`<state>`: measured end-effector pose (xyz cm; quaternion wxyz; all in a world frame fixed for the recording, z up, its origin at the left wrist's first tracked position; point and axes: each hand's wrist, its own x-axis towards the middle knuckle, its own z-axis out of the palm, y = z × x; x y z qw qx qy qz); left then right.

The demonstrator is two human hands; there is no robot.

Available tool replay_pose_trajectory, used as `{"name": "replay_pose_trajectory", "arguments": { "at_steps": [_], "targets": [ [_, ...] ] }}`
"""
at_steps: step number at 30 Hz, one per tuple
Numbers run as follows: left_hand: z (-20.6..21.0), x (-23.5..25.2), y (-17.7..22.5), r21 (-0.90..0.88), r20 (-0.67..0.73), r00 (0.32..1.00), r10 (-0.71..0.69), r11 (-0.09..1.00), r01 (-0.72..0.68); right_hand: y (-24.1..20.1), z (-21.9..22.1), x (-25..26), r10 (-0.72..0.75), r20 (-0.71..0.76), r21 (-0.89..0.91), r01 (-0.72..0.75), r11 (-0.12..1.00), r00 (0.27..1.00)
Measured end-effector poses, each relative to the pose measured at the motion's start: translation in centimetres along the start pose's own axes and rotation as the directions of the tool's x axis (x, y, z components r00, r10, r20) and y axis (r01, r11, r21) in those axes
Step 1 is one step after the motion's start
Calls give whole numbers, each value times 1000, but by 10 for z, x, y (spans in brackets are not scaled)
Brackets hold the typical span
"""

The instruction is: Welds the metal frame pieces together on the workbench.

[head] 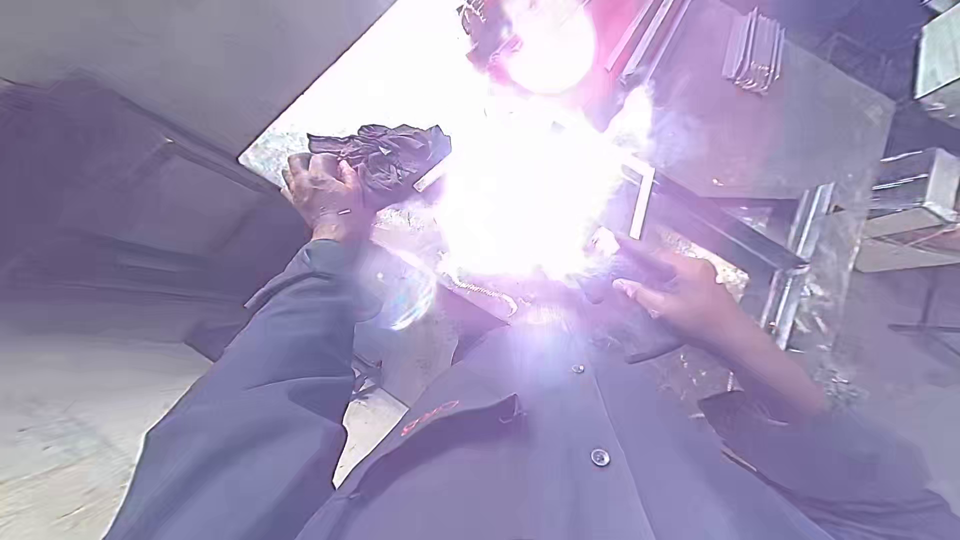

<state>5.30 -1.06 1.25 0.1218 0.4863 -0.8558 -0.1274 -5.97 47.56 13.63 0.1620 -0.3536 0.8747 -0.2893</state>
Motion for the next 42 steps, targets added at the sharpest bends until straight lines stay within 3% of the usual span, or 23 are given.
{"name": "replay_pose_trajectory", "arguments": {
  "at_steps": [18, 22, 26, 39, 42],
  "targets": [
    [0, 0, 0, -24, -24, 1000, 4, 1000, -4, 4, 0, 0, 7, 14, 10, -7, 1000, 1000],
    [-51, -26, 40, -81, 166, 981, -99, 990, 114, -1, -1, 0, 34, 24, 21, -35, 999, 999],
    [-7, -6, 6, -33, -3, 1000, -2, 999, 2, 2, 0, 1, 15, 32, 3, -15, 1000, 999],
    [8, 6, -7, -7, -34, 999, 2, 1000, -2, 5, 0, 1, 7, -53, 29, -5, 1000, 999],
    [-30, -12, 23, -41, 115, 991, -70, 996, 76, 5, 0, 1, 10, -34, 25, -9, 1000, 999]
  ]
}}
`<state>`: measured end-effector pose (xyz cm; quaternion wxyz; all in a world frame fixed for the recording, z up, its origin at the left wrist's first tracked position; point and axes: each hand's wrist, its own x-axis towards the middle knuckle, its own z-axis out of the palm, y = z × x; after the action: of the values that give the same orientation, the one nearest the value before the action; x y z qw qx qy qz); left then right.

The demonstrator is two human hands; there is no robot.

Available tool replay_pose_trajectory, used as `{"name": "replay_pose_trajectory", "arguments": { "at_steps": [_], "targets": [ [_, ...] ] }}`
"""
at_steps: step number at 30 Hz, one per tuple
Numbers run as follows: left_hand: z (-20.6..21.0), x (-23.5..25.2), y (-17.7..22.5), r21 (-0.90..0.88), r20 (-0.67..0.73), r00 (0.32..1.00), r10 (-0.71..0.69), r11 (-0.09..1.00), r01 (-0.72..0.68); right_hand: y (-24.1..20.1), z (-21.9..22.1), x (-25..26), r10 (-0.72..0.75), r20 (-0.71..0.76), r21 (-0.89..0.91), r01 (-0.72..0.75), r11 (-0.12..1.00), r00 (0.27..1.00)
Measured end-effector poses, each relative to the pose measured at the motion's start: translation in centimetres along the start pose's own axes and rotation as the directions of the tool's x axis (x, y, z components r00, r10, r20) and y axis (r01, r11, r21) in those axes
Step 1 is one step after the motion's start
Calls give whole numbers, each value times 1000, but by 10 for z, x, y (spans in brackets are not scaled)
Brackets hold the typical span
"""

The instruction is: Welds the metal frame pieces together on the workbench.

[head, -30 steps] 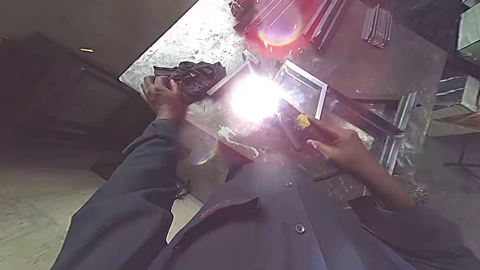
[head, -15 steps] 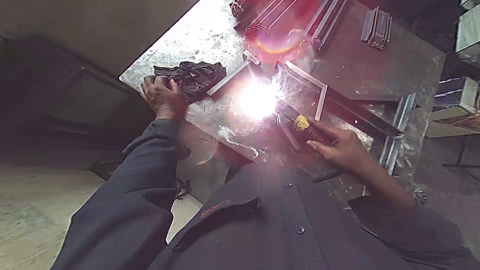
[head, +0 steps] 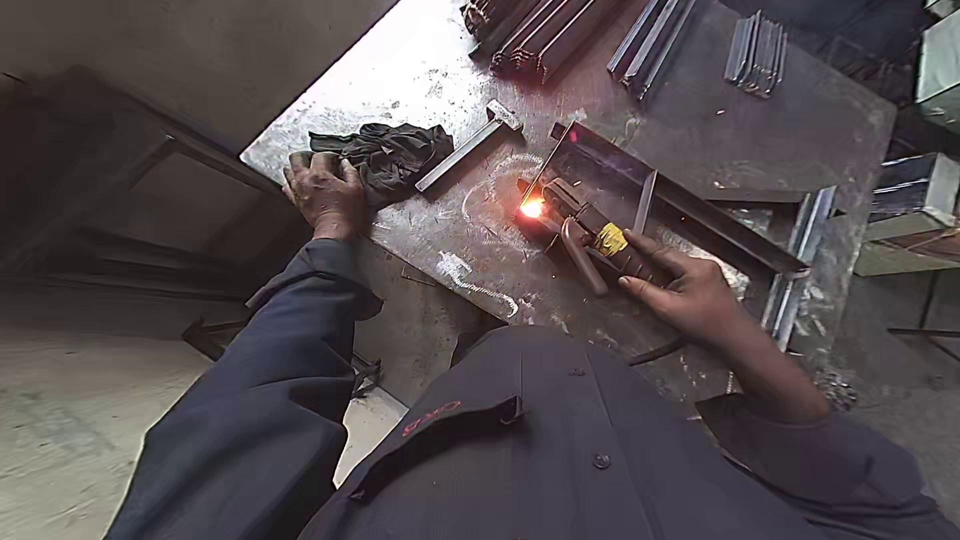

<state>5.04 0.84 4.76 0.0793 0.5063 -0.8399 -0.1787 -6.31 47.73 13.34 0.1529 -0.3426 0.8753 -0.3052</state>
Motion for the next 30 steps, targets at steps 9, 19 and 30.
{"name": "replay_pose_trajectory", "arguments": {
  "at_steps": [9, 19, 30],
  "targets": [
    [32, 24, -28, 49, -123, 990, 71, 997, -65, 0, 2, 3, 16, 60, -14, -15, 1000, 998],
    [26, 17, -22, 34, -114, 992, 60, 998, -57, -1, 2, 2, -27, 43, -27, 28, 999, 999],
    [31, 21, -28, 37, -130, 989, 77, 997, -73, 2, -13, -24, 142, -111, 220, -115, 969, 984]
  ]
}}
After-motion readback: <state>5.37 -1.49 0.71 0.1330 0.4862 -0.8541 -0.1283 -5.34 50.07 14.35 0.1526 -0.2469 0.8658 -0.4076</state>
